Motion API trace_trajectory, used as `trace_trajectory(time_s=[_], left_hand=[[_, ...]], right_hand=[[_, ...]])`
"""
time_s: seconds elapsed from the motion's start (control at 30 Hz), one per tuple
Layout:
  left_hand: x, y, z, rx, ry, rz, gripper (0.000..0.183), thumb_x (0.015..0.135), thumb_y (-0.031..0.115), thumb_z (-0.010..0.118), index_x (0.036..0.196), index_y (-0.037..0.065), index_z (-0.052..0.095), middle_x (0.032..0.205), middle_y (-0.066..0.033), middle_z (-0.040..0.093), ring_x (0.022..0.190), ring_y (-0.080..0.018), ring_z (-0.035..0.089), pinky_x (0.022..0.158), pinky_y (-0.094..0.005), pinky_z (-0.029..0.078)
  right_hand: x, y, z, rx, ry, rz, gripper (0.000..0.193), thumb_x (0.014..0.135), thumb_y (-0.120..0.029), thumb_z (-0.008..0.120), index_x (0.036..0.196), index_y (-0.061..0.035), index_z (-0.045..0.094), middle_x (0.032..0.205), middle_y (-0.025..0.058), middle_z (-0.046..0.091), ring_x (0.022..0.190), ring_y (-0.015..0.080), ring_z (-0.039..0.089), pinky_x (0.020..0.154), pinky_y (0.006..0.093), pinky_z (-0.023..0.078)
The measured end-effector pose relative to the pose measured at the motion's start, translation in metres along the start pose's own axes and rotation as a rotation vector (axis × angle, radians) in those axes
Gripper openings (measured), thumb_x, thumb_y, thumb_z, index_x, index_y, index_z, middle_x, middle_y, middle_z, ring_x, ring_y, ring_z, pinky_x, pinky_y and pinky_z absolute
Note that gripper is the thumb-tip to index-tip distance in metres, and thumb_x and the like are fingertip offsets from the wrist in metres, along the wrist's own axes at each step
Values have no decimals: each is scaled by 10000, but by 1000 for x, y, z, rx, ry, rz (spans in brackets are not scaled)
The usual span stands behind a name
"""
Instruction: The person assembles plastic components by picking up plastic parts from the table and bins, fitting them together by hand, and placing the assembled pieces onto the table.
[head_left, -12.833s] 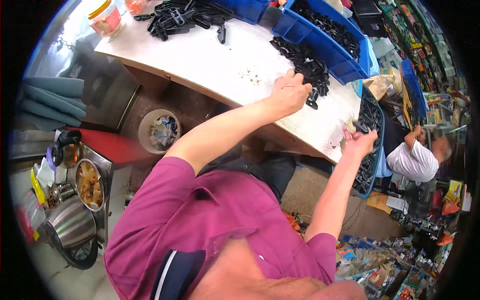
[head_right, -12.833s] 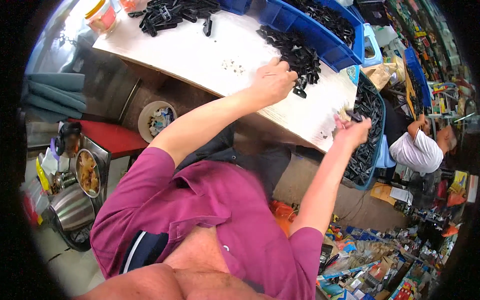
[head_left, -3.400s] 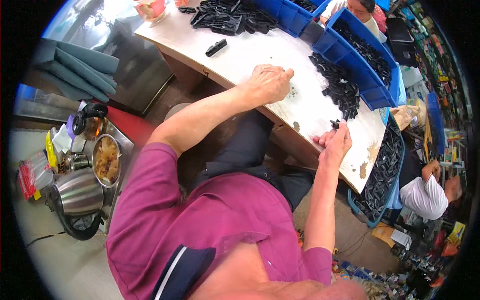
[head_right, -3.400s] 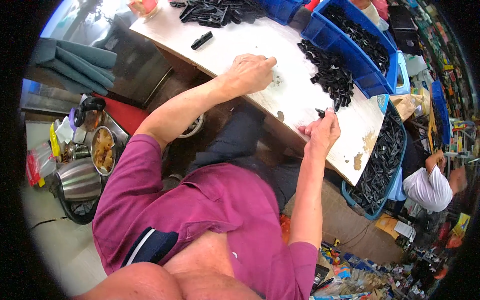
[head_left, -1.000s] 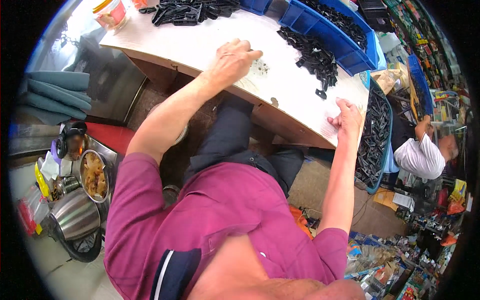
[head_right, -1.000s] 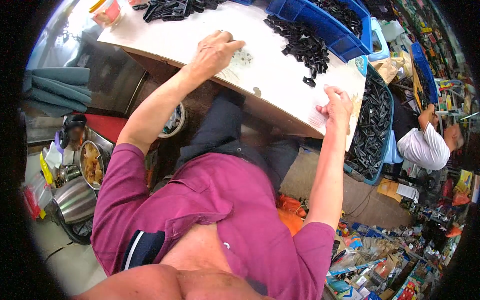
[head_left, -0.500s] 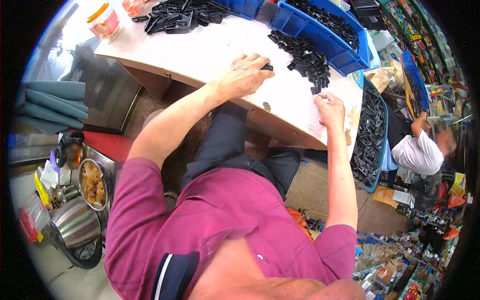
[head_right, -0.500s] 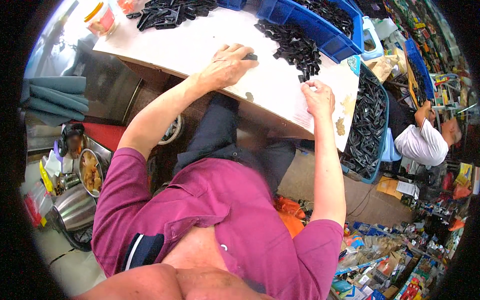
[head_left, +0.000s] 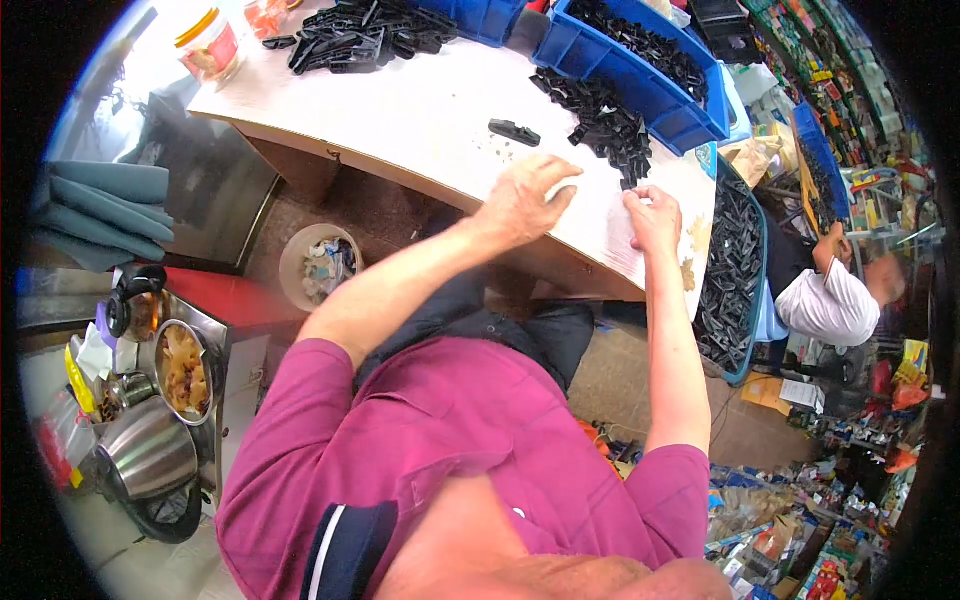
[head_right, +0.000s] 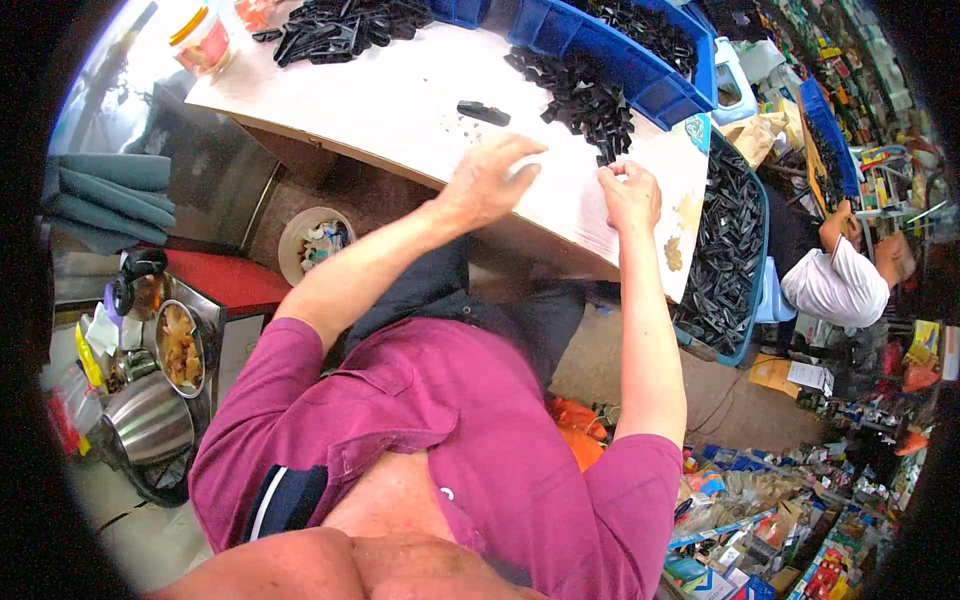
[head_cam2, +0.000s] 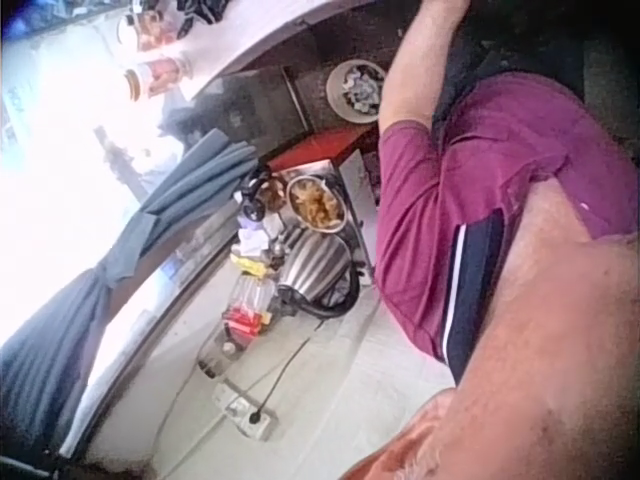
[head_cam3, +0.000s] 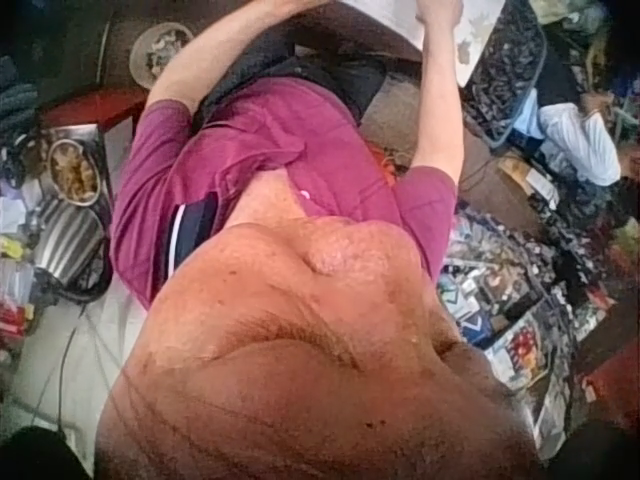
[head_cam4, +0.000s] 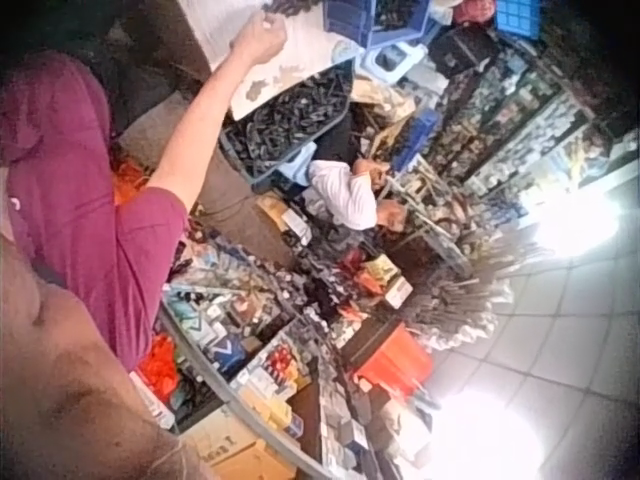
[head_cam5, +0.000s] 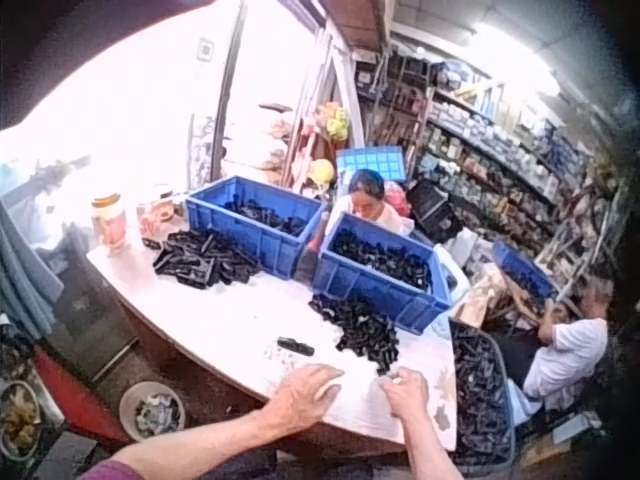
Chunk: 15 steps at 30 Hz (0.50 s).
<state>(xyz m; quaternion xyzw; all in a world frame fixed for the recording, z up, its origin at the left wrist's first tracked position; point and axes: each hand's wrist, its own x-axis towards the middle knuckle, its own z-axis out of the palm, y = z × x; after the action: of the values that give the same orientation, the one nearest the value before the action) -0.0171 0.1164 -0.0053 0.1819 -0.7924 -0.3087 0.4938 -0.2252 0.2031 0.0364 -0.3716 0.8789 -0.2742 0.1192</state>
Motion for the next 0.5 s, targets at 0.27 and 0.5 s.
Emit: trace_trajectory(time_s=[0.27,0.5], left_hand=[[11,-2,49,-241,-112,-214,258,896,156,630,1109,18,677,1053,-168,698,935,-280,685,814,-363,545],[16,5,40,-252,-200,-337,164,913,158,625,949,-1,644,803,-138,673,718,-215,650,654,-346,511]], right_hand=[[-35,-6,-2,824,-362,87,184,879,-194,671,773,-73,583,495,-3,440,403,128,431,493,324,523],[-53,-13,18,1082,-261,183,171,913,-179,644,793,-65,605,483,-6,440,396,112,436,421,303,491]])
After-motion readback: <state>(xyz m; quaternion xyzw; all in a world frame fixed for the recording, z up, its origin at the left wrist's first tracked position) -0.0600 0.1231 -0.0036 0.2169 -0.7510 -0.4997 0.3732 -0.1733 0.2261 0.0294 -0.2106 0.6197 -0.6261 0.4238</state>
